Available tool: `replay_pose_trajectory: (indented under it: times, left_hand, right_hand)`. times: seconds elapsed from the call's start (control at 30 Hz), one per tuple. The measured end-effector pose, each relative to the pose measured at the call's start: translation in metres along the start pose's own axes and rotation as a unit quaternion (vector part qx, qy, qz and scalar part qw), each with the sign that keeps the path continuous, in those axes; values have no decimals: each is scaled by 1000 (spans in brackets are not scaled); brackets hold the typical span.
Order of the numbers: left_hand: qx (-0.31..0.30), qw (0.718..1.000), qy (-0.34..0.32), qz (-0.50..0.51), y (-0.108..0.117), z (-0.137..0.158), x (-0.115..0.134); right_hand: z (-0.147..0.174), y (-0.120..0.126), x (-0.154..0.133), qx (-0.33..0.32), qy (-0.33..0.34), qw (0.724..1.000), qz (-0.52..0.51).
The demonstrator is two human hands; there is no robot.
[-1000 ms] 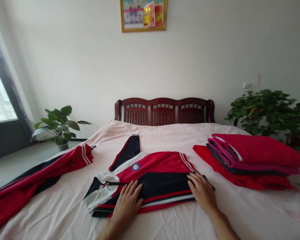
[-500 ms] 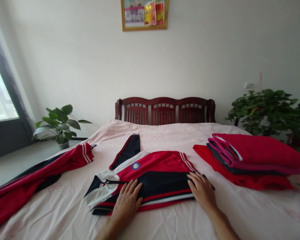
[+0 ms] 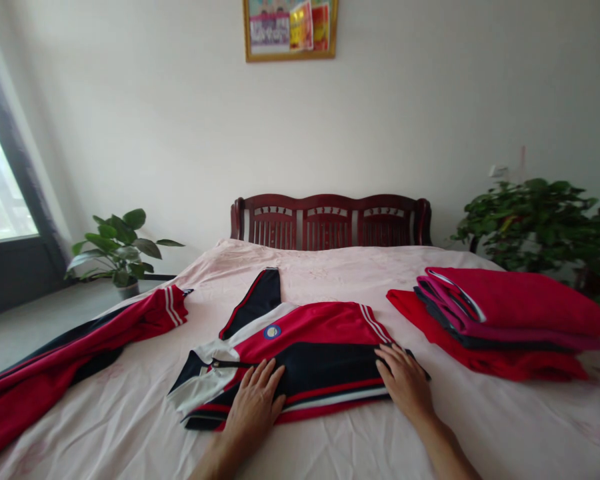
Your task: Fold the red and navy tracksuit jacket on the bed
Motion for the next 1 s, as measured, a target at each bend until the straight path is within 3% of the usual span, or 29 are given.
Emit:
replay_pose_trajectory:
  times: [1.0]
  left_hand:
    - [-7, 1000, -2, -12, 0, 0, 0]
  right_hand:
    - [0, 1, -3, 1, 11, 1000, 19]
Point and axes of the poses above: each hand's wrist, its own z-axis away from the middle knuckle, its own y-axis out of the back of the hand, x = y × z, the point moved 5 cm from there along -z, towards the middle knuckle, and after that the axes turned 1 degree about -z, right-handed, at the moved point
